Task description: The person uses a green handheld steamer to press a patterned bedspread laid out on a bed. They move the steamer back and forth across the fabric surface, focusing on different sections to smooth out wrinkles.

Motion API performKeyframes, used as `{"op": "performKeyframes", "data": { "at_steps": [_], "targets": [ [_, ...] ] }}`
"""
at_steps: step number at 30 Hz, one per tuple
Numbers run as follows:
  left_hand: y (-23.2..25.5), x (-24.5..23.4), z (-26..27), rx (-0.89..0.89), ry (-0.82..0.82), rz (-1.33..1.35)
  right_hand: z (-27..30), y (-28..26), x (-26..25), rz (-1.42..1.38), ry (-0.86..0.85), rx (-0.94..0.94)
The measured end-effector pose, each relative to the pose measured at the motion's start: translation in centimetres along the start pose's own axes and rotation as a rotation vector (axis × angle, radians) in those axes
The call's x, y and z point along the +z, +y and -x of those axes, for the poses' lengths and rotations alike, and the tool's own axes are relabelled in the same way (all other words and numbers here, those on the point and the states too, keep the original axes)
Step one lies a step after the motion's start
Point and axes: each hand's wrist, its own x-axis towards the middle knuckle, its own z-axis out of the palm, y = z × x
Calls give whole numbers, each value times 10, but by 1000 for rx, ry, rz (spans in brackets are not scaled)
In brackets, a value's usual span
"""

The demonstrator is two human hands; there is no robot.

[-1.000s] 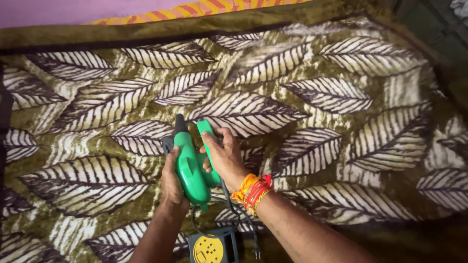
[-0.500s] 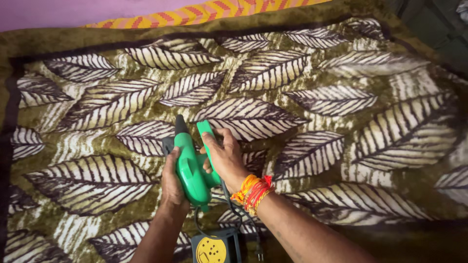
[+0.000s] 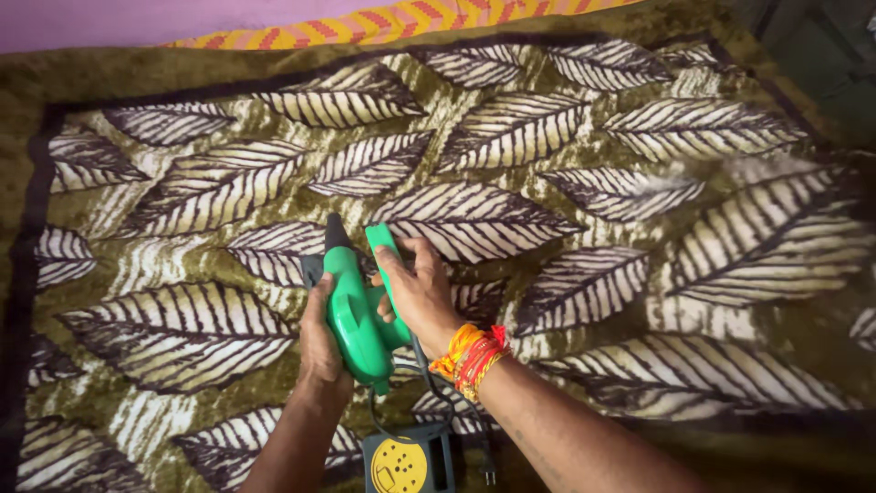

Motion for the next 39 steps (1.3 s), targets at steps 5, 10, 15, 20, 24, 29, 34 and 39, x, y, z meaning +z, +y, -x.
{"op": "performKeyframes", "data": {
  "at_steps": [5, 10, 15, 20, 24, 29, 34, 39],
  "targets": [
    [1, -10, 0, 15, -23, 19, 3, 2, 6, -9, -17, 44],
    [0, -15, -3, 52, 70, 32, 6, -5, 9, 11, -37, 53],
    [1, -23, -6, 44, 84, 56, 5, -3, 14, -11, -59, 46],
    [4, -29, -7, 96, 41, 55, 4, -2, 21, -5, -50, 37],
    [7, -32, -6, 97, 54, 93, 3, -3, 26, 6, -52, 46],
    [11, -34, -5, 85, 53, 87, 4, -5, 31, 28, -54, 36],
    [13, -38, 0, 96, 22, 79, 10, -8, 37, 67, -56, 32],
    [19, -37, 4, 80, 59, 80, 8, -8, 42, 78, -57, 53]
  ]
}}
